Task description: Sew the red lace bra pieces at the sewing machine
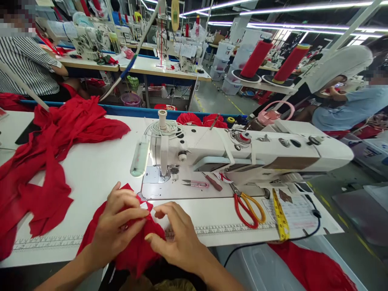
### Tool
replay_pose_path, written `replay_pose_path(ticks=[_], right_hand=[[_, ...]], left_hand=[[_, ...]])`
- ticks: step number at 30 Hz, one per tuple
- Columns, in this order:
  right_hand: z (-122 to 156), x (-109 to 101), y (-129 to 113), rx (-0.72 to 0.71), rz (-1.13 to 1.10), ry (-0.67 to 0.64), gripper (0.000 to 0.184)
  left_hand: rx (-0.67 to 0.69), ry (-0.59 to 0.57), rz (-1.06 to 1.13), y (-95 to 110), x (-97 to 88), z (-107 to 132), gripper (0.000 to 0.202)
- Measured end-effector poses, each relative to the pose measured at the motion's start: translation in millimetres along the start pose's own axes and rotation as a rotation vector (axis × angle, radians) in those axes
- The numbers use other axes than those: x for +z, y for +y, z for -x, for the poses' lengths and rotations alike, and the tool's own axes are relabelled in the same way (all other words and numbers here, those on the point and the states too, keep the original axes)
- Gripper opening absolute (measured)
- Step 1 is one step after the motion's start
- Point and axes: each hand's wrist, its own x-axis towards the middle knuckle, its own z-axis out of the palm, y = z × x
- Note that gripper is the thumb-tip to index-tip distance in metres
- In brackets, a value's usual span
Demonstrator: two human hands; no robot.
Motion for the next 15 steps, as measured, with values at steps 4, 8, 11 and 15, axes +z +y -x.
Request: replay_pose_path(ticks=[4,8,11,15], right_hand=[[-10,-2,-4,0.082,-0.038,-0.027,0.019],[-19,-14,-12,-0.02,0.02,-0.118,0.019],[-20,-16,-22,-0.006,-0.045,-0.122,0.02],[-14,-5,-33,0.058,-0.147,-0.117,0.006]], left_hand=[[-0.29,-0.25,0.2,-1,-26.9,-22,0.015],[-0.651,-0.498,0.531,0,-47.5,-35,0.008],[-0.717,-0.518,0.623,3,-50.6,-32,0.013],[-0.696,-0.509,0.613,11,-49.4,-23,0.012]])
